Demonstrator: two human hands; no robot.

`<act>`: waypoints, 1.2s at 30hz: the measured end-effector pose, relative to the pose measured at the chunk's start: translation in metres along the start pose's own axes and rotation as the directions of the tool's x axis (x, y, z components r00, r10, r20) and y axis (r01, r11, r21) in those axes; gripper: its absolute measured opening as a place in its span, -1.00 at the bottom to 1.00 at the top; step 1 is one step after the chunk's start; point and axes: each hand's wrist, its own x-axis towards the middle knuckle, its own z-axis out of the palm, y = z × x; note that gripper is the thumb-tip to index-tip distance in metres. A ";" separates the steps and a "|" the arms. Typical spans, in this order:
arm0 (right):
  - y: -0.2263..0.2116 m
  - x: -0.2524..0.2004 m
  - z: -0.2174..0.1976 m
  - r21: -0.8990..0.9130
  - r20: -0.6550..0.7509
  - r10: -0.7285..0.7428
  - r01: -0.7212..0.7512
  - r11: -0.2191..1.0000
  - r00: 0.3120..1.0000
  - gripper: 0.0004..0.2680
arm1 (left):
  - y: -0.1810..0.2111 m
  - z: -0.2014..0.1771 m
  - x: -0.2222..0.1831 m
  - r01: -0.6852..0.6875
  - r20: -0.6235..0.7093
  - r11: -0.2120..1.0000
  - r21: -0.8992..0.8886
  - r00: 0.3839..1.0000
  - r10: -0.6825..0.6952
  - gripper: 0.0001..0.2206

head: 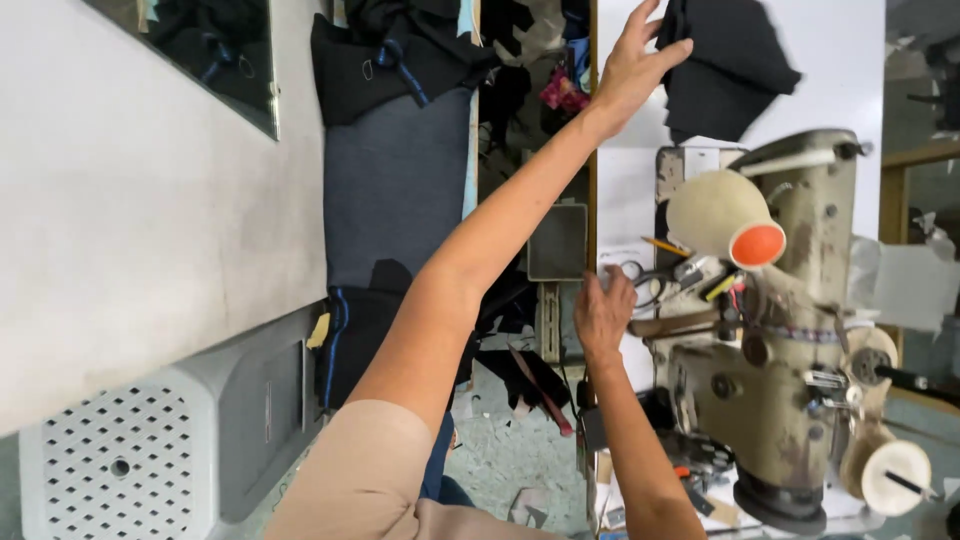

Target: Ironing and pressing black fabric components on an ironing board.

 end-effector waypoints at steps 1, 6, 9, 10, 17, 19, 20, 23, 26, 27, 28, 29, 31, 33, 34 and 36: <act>0.001 0.000 0.001 -0.018 0.025 0.041 -0.041 0.999 0.999 -0.91 | 0.006 -0.009 -0.002 0.106 0.091 0.993 0.045 0.990 -0.110 -0.04; 0.006 -0.008 0.017 -0.029 0.024 0.039 -0.039 0.999 0.999 -0.90 | -0.100 -0.202 -0.004 0.145 -0.262 0.797 0.587 0.965 0.018 -0.37; 0.003 -0.008 0.019 -0.036 0.037 0.040 -0.039 0.999 0.999 -0.88 | -0.113 -0.326 -0.029 0.418 -0.451 0.371 0.829 0.892 0.003 -0.45; 0.002 -0.009 0.017 -0.023 0.054 0.060 -0.059 0.998 0.997 -0.87 | -0.109 -0.362 -0.040 0.607 -0.590 0.123 0.785 0.793 -0.154 -0.38; 0.013 -0.018 0.032 -0.109 0.085 0.056 -0.047 0.993 0.995 -0.85 | -0.129 -0.466 -0.061 0.554 -0.489 0.117 0.824 0.800 -0.347 -0.49; 0.012 -0.015 0.028 -0.072 0.072 0.037 -0.031 0.997 0.997 -0.87 | -0.146 -0.483 -0.065 0.368 -0.366 0.059 0.928 0.930 -0.043 -0.34; 0.012 -0.015 0.029 -0.062 0.076 0.028 -0.023 0.998 0.997 -0.87 | -0.149 -0.487 -0.066 0.379 -0.378 0.053 0.924 0.925 -0.041 -0.34; 0.009 -0.013 0.027 -0.038 0.089 0.024 -0.021 0.999 0.996 -0.87 | -0.139 -0.503 -0.076 0.242 -0.263 0.114 0.964 0.935 0.239 -0.61; 0.014 -0.014 0.028 -0.069 0.073 0.003 0.002 0.998 0.997 -0.86 | -0.102 -0.495 -0.097 0.265 -0.319 0.238 0.934 0.919 0.229 -0.68; 0.015 -0.014 0.029 -0.064 0.068 -0.006 0.010 0.998 0.998 -0.89 | -0.076 -0.487 -0.108 0.149 -0.262 0.328 0.933 0.906 0.332 -0.71; 0.019 -0.014 0.028 -0.061 0.065 -0.017 0.021 0.998 0.998 -0.92 | -0.052 -0.476 -0.120 0.025 -0.217 0.406 0.914 0.874 0.435 -0.73; 0.016 -0.018 0.013 -0.069 0.083 -0.018 0.024 0.997 0.996 -0.92 | -0.019 -0.450 -0.147 0.035 -0.226 0.416 0.909 0.879 0.419 -0.73; 0.003 -0.005 0.013 0.019 0.037 0.003 -0.004 1.000 0.999 -0.88 | 0.061 -0.415 -0.167 -0.036 -0.138 0.344 0.938 0.873 0.467 -0.66; 0.000 0.007 0.018 0.013 -0.007 -0.017 0.017 1.000 1.000 -0.88 | 0.122 -0.384 -0.165 -0.088 -0.077 0.256 0.963 0.816 0.573 -0.71; 0.000 -0.001 0.007 0.000 -0.005 -0.034 0.034 0.999 0.999 -0.88 | 0.146 -0.364 -0.181 -0.111 -0.030 0.182 0.977 0.773 0.634 -0.74; -0.001 -0.006 0.009 0.020 0.021 -0.016 0.015 1.000 1.000 -0.89 | 0.171 -0.358 -0.176 -0.121 -0.081 0.269 0.955 0.770 0.632 -0.75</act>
